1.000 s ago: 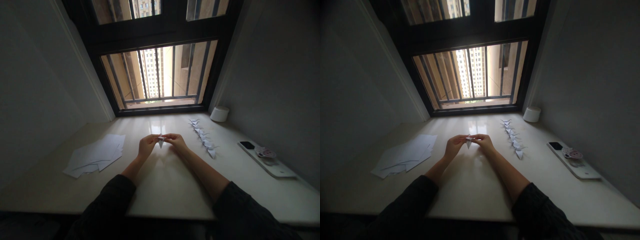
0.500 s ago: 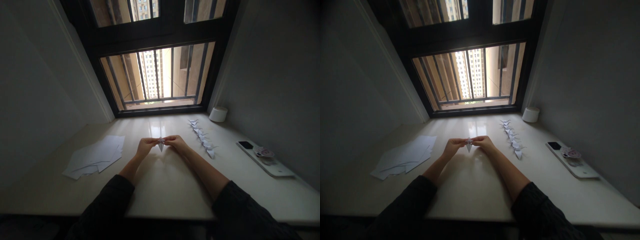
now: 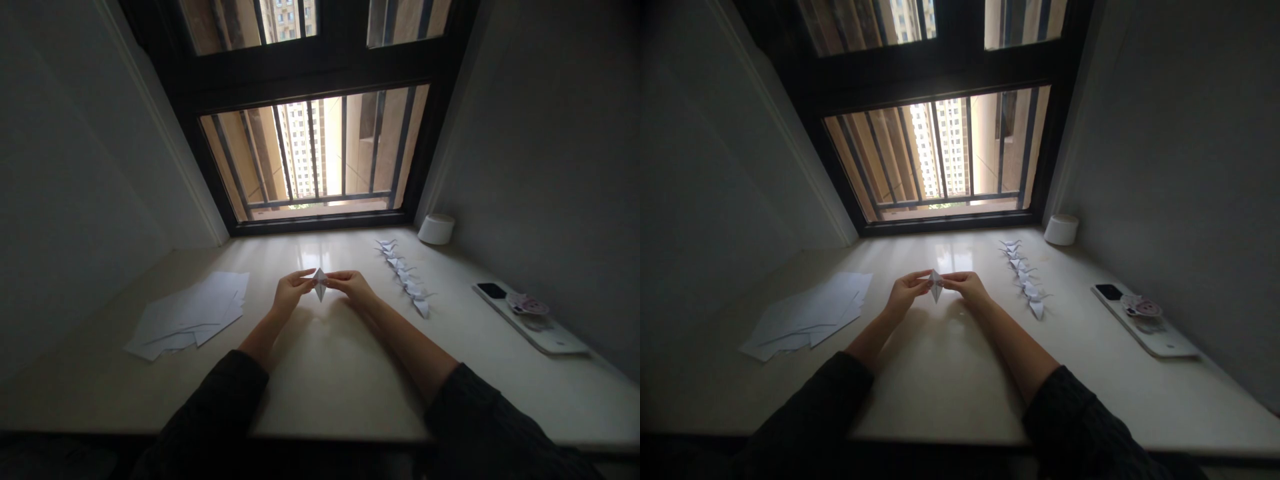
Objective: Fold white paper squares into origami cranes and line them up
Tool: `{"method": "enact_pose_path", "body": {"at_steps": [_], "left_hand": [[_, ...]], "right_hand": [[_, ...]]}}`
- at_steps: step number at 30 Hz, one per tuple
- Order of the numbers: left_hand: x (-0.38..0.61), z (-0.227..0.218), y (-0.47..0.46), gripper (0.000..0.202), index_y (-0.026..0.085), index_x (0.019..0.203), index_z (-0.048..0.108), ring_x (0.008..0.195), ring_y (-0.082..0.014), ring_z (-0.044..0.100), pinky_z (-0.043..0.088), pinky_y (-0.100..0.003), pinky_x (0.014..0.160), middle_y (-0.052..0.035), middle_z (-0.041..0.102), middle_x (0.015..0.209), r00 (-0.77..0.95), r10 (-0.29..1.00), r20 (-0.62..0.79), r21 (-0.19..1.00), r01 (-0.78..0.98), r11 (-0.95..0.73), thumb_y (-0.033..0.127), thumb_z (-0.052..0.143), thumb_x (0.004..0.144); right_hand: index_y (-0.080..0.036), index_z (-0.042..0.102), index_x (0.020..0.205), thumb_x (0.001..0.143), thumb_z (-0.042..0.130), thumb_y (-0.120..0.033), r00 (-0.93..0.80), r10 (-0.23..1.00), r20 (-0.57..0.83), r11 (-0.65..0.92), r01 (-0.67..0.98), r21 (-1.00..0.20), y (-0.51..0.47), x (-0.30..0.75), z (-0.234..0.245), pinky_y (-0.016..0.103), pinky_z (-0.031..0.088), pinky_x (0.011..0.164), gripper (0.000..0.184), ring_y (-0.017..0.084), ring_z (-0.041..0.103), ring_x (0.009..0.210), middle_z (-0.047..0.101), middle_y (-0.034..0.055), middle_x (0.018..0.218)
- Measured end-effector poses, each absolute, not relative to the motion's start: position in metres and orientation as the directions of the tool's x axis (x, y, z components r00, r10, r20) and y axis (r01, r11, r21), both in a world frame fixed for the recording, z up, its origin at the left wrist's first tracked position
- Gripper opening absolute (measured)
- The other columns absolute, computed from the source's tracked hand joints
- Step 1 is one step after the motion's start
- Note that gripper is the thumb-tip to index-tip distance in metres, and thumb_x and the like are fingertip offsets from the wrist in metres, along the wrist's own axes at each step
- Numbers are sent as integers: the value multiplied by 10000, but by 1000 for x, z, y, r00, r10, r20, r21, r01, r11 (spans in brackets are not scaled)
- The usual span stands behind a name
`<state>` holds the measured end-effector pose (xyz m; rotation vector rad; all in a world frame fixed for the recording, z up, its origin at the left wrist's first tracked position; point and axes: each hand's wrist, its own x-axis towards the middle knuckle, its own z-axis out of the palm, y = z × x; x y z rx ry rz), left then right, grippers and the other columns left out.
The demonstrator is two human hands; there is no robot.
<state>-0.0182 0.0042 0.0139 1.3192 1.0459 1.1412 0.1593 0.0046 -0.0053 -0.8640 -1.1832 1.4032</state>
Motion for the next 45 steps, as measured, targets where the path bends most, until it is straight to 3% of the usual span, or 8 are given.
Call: {"method": "enact_pose_path", "body": {"at_steps": [7,12,21,31,37,41,45], "left_hand": [[-15,13,2,473,130,985,688,735,-194,650,468,-307,708,-96,724,807,208,973,105,994,-6,-106,363,778,583],[-15,9,2,465,137,965,699,756,-209,662,477,-303,689,-107,722,823,250,967,45,998,40,-57,407,766,591],[-17,7,1,437,144,899,718,823,-226,658,479,-281,652,-129,712,868,217,976,-37,994,106,14,494,711,638],[-16,5,1,414,147,877,721,741,-204,653,461,-267,614,-118,714,829,226,974,8,989,141,-40,478,719,629],[-17,6,1,421,152,831,734,701,-205,654,461,-270,598,-104,708,731,217,976,34,981,181,-75,531,666,659],[-17,4,1,408,159,808,728,710,-193,646,460,-260,595,-85,708,764,189,981,47,985,152,-76,523,693,628],[-16,5,1,404,145,786,720,688,-170,624,457,-252,599,-83,693,754,160,987,1,994,104,-18,508,716,609]], "right_hand": [[-172,732,824,514,808,-381,-63,996,57,37,-277,-960,6,156,-11,324,489,716,381,182,645,705,719,59,762],[-178,724,850,489,816,-376,-4,999,43,40,-263,-964,5,154,-11,319,485,668,421,196,648,692,713,59,732],[-183,744,812,522,797,-400,-11,998,57,52,-283,-958,3,151,-10,347,484,701,365,207,647,719,722,75,776],[-180,739,822,527,791,-386,-6,998,57,54,-198,-979,4,153,-11,310,468,641,363,200,640,698,720,75,762],[-174,740,832,517,799,-380,-57,997,45,33,-196,-980,4,155,-11,331,474,688,381,199,644,698,725,79,777],[-175,742,786,476,810,-396,-41,995,89,81,-168,-983,1,150,-7,358,484,736,386,212,648,711,726,72,760],[-172,741,786,524,786,-419,-43,985,169,162,-134,-978,-2,147,-3,347,487,745,362,216,646,750,723,82,793]]}}
